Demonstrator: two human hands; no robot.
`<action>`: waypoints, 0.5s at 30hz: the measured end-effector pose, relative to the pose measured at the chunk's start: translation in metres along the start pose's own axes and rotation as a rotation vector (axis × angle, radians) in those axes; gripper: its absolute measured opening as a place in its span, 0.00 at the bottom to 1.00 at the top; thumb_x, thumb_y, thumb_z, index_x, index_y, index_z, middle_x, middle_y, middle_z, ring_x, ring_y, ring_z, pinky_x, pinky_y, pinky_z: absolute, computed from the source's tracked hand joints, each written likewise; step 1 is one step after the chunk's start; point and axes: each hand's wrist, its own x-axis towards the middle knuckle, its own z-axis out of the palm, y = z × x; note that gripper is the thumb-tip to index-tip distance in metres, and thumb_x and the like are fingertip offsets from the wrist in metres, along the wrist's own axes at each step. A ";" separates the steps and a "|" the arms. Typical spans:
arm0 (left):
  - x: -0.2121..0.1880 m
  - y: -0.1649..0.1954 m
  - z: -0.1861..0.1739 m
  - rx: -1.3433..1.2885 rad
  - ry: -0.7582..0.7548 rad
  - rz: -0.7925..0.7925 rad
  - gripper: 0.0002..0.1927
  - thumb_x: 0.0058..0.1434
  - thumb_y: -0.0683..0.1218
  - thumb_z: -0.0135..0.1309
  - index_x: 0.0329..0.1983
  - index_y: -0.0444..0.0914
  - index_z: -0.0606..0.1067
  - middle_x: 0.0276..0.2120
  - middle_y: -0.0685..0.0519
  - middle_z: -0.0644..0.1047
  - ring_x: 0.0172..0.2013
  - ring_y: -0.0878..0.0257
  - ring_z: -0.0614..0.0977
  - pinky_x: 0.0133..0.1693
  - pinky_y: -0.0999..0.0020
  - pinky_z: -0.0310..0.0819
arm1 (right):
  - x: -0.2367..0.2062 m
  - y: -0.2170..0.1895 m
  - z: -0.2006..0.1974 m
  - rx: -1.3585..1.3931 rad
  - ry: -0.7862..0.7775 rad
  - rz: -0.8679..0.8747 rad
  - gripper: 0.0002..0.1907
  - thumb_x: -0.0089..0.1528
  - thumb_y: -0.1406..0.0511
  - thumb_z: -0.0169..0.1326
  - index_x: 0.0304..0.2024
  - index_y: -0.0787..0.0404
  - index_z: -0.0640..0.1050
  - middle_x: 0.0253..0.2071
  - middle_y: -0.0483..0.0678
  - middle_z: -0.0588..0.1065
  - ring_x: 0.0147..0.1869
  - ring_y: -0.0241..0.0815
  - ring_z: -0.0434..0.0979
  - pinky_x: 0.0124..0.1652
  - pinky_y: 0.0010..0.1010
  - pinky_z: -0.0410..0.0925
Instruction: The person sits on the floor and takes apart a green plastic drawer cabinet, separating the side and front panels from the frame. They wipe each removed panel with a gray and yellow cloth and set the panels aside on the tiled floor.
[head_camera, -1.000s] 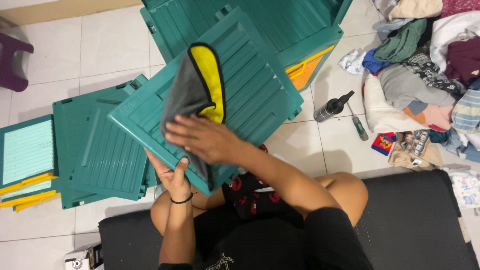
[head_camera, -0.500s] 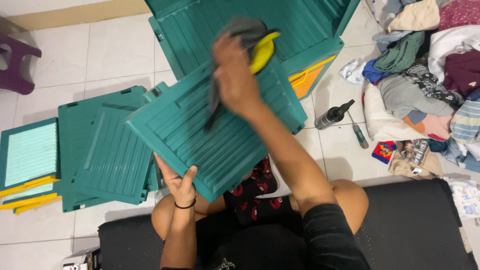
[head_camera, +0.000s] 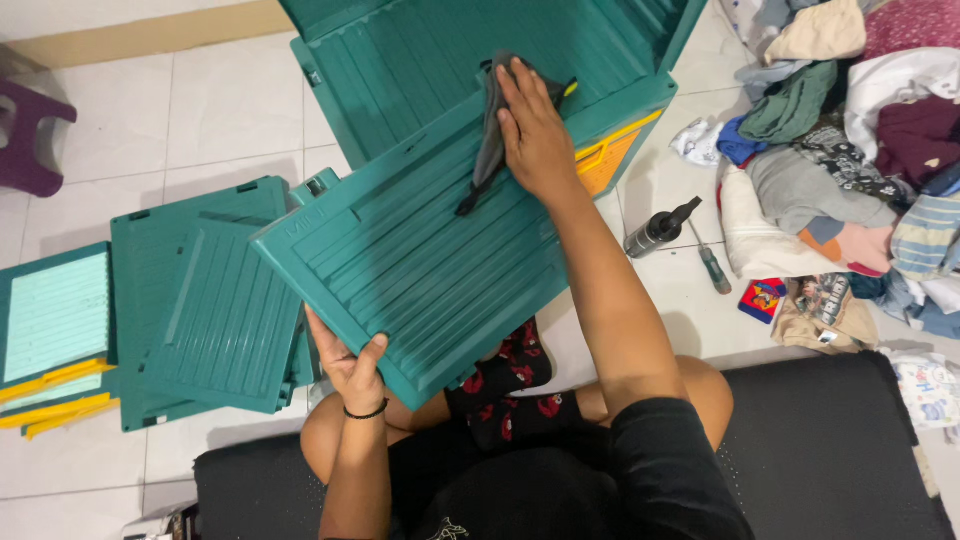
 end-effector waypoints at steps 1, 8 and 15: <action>0.001 0.000 0.001 -0.006 -0.009 0.005 0.53 0.56 0.34 0.57 0.82 0.33 0.44 0.71 0.47 0.65 0.67 0.58 0.69 0.68 0.63 0.62 | -0.005 0.003 -0.003 0.037 0.004 0.011 0.26 0.75 0.64 0.47 0.75 0.56 0.63 0.78 0.52 0.58 0.80 0.60 0.59 0.73 0.41 0.60; 0.014 0.006 0.008 -0.153 0.139 -0.040 0.52 0.56 0.35 0.57 0.82 0.34 0.48 0.67 0.47 0.69 0.64 0.57 0.72 0.67 0.63 0.64 | -0.074 0.012 -0.029 0.117 -0.006 0.143 0.23 0.69 0.68 0.55 0.67 0.62 0.72 0.71 0.59 0.67 0.71 0.63 0.69 0.67 0.41 0.64; 0.026 0.011 0.016 -0.289 0.137 -0.094 0.45 0.58 0.34 0.55 0.80 0.34 0.55 0.64 0.47 0.71 0.62 0.56 0.74 0.67 0.61 0.66 | -0.143 0.021 -0.045 0.158 0.036 0.239 0.22 0.64 0.72 0.61 0.61 0.64 0.77 0.67 0.61 0.70 0.65 0.59 0.73 0.64 0.40 0.66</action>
